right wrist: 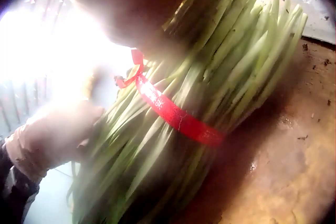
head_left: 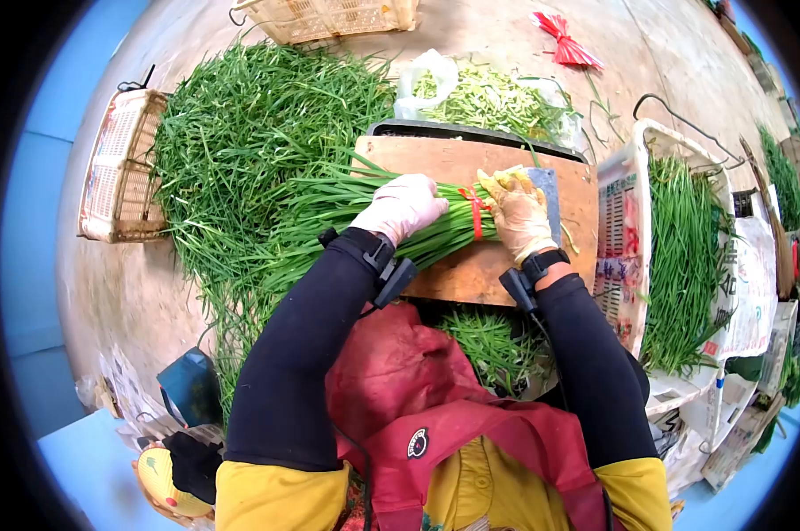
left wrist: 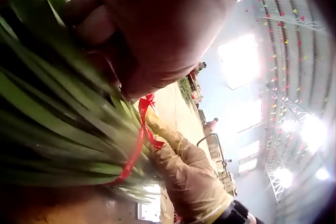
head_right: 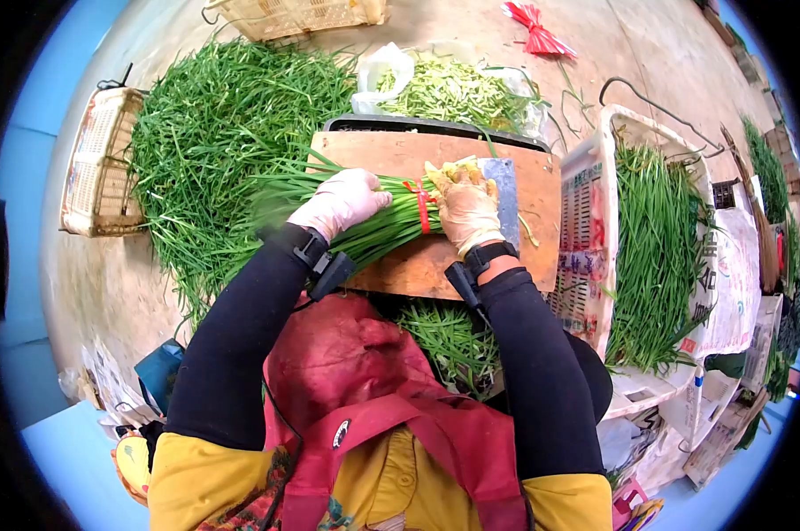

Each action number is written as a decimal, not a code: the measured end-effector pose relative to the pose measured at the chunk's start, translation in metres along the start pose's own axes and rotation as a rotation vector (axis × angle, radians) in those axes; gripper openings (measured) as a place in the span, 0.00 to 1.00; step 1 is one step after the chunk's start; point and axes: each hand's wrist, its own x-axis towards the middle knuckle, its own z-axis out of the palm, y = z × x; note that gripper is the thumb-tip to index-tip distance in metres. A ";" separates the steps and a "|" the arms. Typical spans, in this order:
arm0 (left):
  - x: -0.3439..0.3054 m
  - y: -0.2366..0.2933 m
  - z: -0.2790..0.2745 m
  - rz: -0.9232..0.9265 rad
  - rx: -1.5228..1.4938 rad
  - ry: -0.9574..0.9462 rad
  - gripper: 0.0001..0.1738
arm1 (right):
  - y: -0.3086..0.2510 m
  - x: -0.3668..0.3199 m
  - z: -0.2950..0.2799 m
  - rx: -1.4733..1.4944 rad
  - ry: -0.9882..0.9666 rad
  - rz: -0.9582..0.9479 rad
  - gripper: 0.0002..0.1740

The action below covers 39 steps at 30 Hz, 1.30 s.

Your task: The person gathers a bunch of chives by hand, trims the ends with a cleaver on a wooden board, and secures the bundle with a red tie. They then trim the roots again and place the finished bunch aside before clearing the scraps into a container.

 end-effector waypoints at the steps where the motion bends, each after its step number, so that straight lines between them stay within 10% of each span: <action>1: 0.003 0.001 -0.001 0.005 0.005 -0.004 0.26 | 0.001 -0.001 0.001 -0.002 -0.001 -0.004 0.27; 13: 0.016 -0.010 0.003 -0.066 -0.775 -0.306 0.08 | 0.000 -0.002 0.003 -0.008 0.099 -0.026 0.27; 24: 0.024 0.019 0.015 -0.023 -0.253 -0.028 0.17 | 0.002 -0.001 0.004 -0.017 0.062 -0.024 0.28; 39: -0.018 -0.016 -0.044 -0.083 0.080 -0.320 0.15 | 0.003 -0.004 0.003 -0.008 0.076 -0.025 0.27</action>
